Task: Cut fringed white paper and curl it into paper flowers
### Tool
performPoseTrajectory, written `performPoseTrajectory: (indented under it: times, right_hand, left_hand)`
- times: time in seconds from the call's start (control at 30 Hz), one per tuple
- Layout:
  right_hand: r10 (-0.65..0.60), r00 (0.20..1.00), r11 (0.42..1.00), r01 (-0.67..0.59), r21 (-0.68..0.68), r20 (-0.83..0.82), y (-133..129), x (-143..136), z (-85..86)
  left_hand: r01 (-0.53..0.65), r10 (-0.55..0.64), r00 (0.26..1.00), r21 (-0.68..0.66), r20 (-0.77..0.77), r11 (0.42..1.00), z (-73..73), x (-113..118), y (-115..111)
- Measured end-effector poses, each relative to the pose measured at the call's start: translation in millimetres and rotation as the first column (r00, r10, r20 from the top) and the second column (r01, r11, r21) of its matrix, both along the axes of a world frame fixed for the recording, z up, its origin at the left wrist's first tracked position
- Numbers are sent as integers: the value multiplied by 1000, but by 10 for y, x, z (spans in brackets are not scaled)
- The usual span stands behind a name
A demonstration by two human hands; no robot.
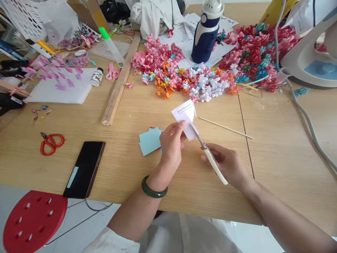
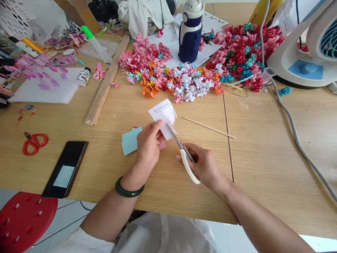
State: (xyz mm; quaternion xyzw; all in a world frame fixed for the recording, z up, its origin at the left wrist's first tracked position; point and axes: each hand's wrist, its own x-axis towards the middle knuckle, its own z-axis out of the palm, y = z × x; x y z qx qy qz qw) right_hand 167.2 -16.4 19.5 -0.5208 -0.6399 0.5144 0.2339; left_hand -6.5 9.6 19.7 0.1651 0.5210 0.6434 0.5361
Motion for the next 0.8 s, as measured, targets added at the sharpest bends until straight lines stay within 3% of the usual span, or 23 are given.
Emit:
performPoseTrajectory:
  times: [0.8]
  right_hand:
    - [-9, 999, 999, 7, -49, -50, 4, -18, 42]
  left_hand:
    - [44, -44, 999, 21, -3, 999, 7, 63, -33]
